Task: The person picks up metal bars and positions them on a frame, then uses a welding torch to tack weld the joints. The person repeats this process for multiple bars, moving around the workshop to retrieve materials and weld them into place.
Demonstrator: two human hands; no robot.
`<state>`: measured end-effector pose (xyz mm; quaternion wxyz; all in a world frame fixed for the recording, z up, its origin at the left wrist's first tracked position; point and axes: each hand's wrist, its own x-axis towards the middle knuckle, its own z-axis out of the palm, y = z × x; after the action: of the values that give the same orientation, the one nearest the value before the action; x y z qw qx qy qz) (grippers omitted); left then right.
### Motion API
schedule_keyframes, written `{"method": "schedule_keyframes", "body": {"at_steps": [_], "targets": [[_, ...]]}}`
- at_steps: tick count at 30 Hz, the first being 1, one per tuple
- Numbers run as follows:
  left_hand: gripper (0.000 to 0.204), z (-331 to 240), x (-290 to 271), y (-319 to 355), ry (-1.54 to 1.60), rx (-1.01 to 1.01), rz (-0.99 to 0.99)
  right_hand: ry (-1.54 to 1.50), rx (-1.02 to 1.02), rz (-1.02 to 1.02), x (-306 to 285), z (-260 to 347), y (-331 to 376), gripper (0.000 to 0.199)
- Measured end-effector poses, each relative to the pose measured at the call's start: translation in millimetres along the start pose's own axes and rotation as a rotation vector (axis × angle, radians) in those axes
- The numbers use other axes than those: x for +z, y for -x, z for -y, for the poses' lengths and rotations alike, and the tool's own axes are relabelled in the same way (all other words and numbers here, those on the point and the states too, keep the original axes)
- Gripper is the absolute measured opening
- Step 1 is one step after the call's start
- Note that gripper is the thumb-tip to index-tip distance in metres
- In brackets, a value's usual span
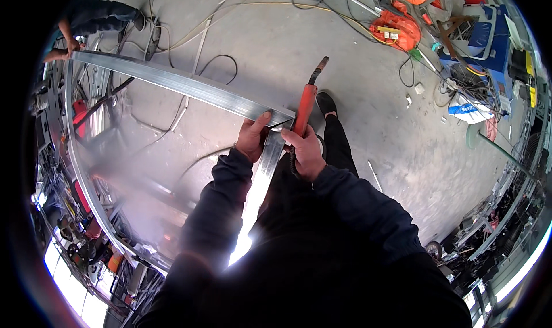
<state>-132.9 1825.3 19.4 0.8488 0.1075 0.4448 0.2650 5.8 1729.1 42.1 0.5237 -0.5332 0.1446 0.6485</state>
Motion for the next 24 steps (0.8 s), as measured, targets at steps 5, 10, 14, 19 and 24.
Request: {"method": "schedule_keyframes", "body": {"at_steps": [5, 10, 14, 19, 24], "targets": [[0.047, 8, -9, -5, -0.026, 0.054, 0.04, 0.0, -0.015, 0.034, -5, -6, -5, 0.035], [0.043, 8, -6, -4, 0.005, 0.055, 0.037, 0.012, -0.02, 0.029, -3, -3, -2, 0.036], [0.043, 9, -9, -5, -0.008, 0.064, 0.036, 0.039, -0.039, 0.04, -2, -1, -2, 0.037], [0.046, 8, -8, -4, 0.023, 0.067, 0.069, 0.012, -0.033, 0.019, 1, 1, 0, 0.034], [0.04, 6, -6, -3, 0.013, 0.066, 0.082, 0.07, -0.141, -0.029, -5, 19, 4, 0.031]]}}
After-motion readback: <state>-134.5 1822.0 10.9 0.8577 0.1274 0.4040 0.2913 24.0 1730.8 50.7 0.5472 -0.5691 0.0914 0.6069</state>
